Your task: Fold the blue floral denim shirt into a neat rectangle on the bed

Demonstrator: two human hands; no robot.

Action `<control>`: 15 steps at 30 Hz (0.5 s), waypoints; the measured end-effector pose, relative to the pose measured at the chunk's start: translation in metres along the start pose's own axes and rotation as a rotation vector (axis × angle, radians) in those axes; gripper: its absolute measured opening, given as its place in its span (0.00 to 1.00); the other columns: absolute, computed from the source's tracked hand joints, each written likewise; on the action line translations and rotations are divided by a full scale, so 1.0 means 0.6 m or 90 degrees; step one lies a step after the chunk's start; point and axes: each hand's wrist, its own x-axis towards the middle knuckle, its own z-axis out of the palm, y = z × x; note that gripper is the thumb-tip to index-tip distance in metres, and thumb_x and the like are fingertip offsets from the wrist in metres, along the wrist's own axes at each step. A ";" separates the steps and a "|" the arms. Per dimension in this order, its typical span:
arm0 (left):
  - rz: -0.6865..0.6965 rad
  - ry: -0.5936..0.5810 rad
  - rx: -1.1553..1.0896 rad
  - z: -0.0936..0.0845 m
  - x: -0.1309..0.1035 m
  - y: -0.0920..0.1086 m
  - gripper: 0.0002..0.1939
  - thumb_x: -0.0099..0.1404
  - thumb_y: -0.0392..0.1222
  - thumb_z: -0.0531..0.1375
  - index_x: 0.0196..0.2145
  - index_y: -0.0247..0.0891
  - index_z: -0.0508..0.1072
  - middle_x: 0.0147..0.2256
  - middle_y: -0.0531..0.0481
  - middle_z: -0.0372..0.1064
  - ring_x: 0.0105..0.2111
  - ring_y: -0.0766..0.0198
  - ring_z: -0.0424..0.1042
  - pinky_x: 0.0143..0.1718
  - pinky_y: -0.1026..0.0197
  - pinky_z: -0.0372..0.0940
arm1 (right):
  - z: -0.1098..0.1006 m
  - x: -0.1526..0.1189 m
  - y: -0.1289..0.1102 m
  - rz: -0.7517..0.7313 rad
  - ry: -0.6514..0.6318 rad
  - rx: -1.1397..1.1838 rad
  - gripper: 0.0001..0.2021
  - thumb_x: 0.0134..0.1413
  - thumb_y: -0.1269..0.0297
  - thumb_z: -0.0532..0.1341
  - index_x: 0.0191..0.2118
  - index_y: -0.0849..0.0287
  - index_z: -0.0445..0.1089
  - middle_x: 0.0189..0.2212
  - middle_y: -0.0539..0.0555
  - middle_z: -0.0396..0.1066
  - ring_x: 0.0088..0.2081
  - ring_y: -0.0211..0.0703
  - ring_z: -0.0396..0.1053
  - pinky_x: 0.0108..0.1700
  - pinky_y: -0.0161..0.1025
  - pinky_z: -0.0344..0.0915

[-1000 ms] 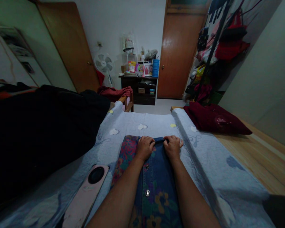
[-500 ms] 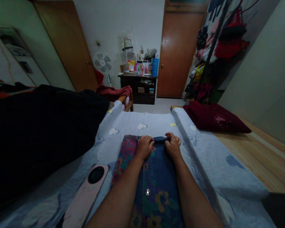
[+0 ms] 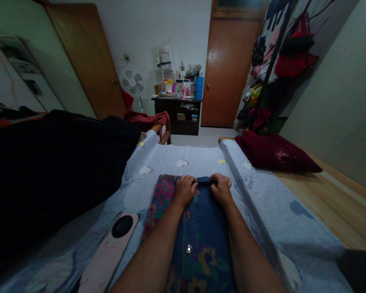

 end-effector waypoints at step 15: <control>0.011 0.001 -0.007 0.004 0.002 -0.005 0.03 0.66 0.39 0.59 0.35 0.41 0.73 0.38 0.50 0.73 0.43 0.58 0.65 0.48 0.56 0.57 | -0.005 0.004 0.007 0.016 0.021 -0.031 0.09 0.54 0.68 0.59 0.36 0.51 0.76 0.38 0.51 0.71 0.48 0.49 0.59 0.57 0.49 0.41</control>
